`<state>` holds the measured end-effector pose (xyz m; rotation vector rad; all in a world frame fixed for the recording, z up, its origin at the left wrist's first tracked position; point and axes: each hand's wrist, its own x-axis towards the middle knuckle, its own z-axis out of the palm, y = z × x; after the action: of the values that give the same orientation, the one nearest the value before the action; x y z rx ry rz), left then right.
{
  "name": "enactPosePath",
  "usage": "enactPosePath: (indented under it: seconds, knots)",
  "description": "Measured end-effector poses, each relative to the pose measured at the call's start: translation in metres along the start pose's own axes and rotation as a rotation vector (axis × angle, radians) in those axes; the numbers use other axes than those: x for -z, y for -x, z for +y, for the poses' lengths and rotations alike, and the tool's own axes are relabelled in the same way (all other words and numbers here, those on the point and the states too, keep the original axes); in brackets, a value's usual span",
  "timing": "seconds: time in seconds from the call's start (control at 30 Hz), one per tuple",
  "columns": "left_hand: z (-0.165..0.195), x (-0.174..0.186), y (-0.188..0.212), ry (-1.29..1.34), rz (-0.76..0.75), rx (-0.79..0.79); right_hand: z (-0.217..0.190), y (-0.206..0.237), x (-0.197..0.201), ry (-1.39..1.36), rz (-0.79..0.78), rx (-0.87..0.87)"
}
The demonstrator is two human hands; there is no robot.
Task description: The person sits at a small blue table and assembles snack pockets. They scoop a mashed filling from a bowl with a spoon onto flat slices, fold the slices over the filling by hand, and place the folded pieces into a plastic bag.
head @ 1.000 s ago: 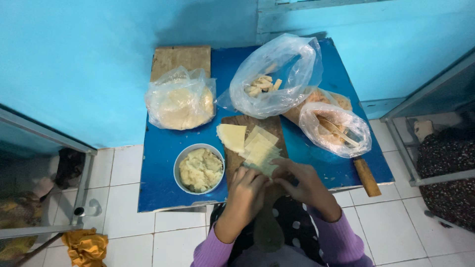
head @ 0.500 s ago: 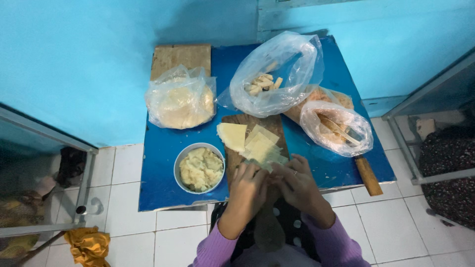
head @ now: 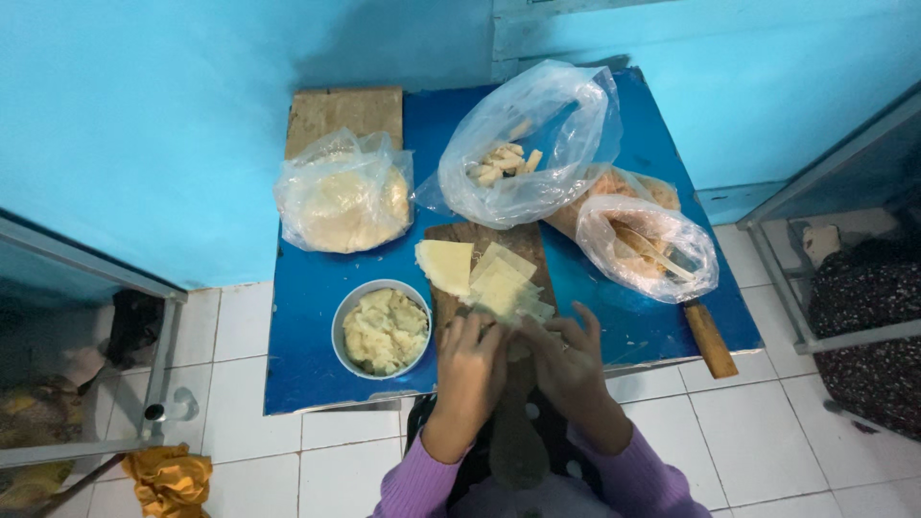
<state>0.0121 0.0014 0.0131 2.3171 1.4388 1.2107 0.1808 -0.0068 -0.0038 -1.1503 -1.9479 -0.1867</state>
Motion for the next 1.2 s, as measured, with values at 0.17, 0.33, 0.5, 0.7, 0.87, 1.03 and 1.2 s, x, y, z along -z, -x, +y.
enactPosePath:
  seconds: [0.17,0.33,0.5,0.7,0.87,1.03,1.2]
  knots:
    - [0.004,0.009,0.003,0.094,-0.015,0.032,-0.005,-0.010,0.005,0.101,-0.124,0.001]
    - [0.009,0.018,0.000,0.061,-0.100,0.094,0.007,-0.019,-0.001,-0.031,-0.012,-0.029]
    - [0.014,0.022,-0.006,0.103,-0.068,0.101,0.009,-0.008,0.000,-0.379,0.144,-0.361]
    - [0.023,0.023,-0.007,0.303,0.033,0.106,0.005,-0.005,0.016,-1.157,-0.027,-0.876]
    - [0.022,0.020,-0.007,0.355,-0.033,0.188,0.000,-0.013,0.031,-1.217,-0.220,-0.906]
    - [0.017,0.024,0.001,0.395,0.051,0.120,0.033,-0.052,0.063,-0.441,-0.627,-0.704]
    - [0.017,0.024,0.005,0.370,-0.024,0.198,0.039,-0.095,0.077,-0.360,0.032,-0.456]
